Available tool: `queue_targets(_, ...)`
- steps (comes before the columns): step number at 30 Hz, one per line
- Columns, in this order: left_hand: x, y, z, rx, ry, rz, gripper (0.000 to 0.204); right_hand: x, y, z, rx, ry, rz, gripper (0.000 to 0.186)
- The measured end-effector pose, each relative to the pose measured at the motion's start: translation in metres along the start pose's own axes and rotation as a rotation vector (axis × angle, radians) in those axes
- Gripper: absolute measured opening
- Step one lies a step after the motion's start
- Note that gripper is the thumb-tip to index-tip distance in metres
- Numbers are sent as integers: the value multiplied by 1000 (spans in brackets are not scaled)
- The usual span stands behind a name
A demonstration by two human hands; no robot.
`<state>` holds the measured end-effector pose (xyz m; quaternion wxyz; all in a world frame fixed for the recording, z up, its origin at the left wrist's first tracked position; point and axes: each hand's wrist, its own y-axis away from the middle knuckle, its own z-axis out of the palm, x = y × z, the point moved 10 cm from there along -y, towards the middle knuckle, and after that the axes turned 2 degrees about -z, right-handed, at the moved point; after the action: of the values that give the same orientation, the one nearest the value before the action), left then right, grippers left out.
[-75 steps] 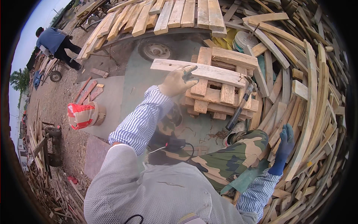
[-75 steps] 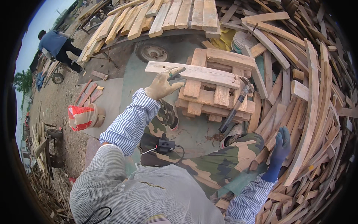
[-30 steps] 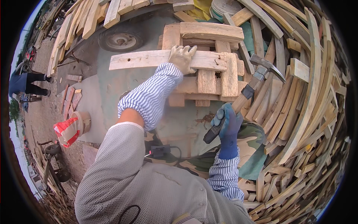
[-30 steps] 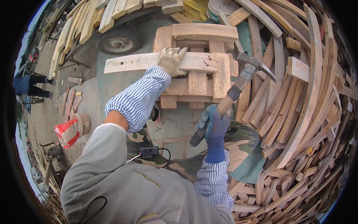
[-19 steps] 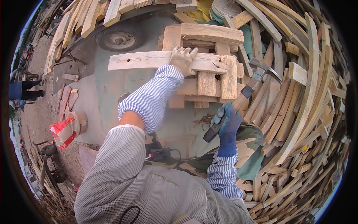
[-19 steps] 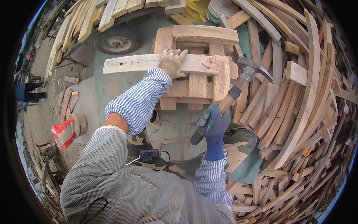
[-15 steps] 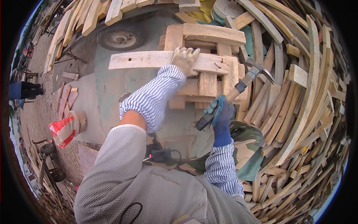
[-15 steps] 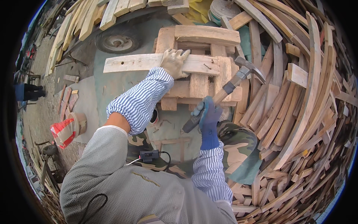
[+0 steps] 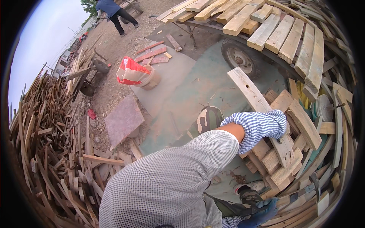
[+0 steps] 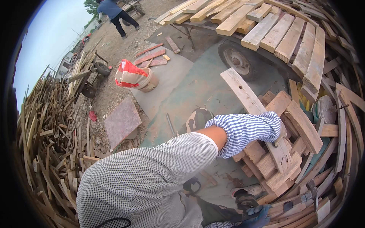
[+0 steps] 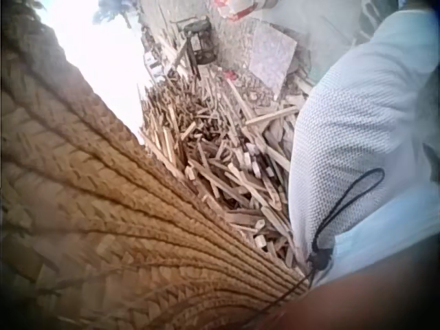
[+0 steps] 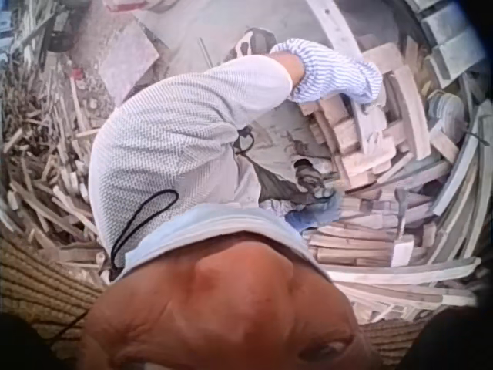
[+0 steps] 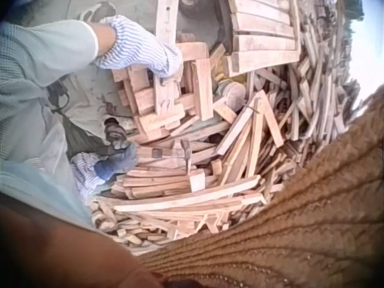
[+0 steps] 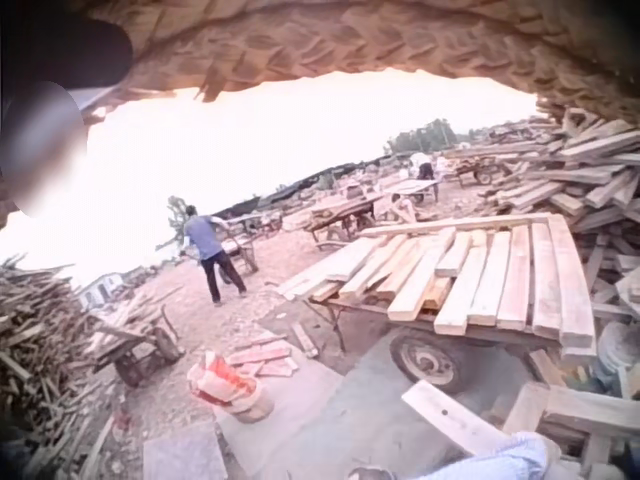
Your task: Hammering and disassembling wooden planks to build or repair a structure.
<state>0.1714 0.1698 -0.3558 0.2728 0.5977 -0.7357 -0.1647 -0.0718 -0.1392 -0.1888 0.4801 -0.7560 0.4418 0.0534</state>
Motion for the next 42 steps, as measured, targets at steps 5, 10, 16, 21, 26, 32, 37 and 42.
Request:
queue_targets(5, 70, 37, -20, -166, -161, 67, 63, 11, 39, 21, -31, -826, 1205, 16)
queue_targets(10, 72, 90, -29, 50, -151, 140, 70, -7, 42, 16, -27, -864, 1136, 16)
queue_targets(16, -62, 247, -166, 763, 221, -76, 65, -37, 45, -22, -83, -752, 1124, 18)
queue_targets(21, -94, 388, -242, 1190, 840, 152, 51, -58, 29, -60, -63, -621, 993, 15)
queue_targets(26, -95, 495, -269, 1449, 506, -91, 42, -93, 8, -72, -19, -672, 881, 17)
queue_targets(32, -84, 530, -249, 1565, 912, 217, 35, -133, -25, -87, 252, -789, 605, 27)
queue_targets(37, -70, 514, -239, 1460, 1152, 545, 35, -163, -36, -34, -232, -864, 693, 26)
queue_targets(42, -64, 436, -200, 1390, 1089, 174, 58, -145, -34, -25, -202, -732, 692, 26)
